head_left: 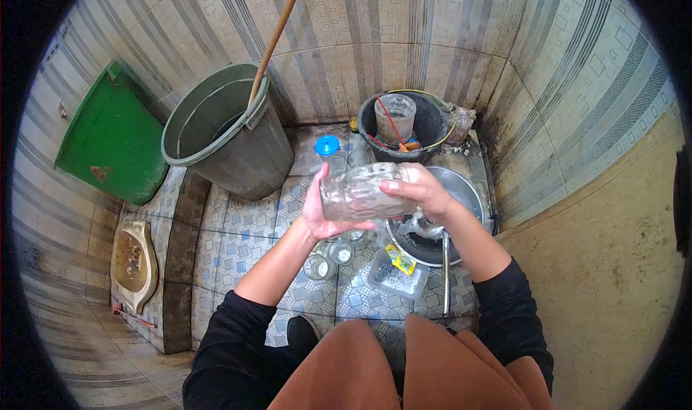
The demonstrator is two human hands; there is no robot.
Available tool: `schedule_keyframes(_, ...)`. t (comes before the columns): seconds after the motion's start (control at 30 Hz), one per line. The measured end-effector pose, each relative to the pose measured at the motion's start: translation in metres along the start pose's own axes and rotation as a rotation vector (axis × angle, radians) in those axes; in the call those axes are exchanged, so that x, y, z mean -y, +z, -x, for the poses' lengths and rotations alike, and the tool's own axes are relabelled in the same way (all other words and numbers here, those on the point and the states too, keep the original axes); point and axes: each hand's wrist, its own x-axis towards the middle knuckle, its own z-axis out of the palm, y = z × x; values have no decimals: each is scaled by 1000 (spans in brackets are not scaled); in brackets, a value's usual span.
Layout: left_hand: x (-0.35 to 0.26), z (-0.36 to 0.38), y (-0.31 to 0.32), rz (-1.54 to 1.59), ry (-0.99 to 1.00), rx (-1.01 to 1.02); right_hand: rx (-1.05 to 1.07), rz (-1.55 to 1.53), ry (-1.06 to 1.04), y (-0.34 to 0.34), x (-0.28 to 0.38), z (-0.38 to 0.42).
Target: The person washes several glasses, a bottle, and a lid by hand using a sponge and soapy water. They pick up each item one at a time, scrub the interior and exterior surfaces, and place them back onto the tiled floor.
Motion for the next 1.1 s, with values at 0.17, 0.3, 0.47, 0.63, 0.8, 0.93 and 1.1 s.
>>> schedule_keyframes(0.17,17,1,-15,-80,-147,113,-72,460,52,-23,-16,-14)
schedule_keyframes(0.3,31,-7,5,-321,148,-247,-780,772,-420,-17,-29,-17)
schedule_keyframes(0.47,32,-24,23,-871,687,-399,-688,123,-397,5,-29,-18)
schedule_keyframes(0.63,37,-23,22,-1612,953,-595,-636,287,-497,9,-21,-23)
schedule_keyframes(0.8,34,-16,12,-309,434,-311,-477,263,-272,14,-17,-18)
schedule_keyframes(0.93,33,-24,5,-217,460,-430,-932,728,-402,12,-23,-30)
schedule_keyframes(1.1,33,-29,25,-216,394,-531,-853,1225,-737,25,-16,-34)
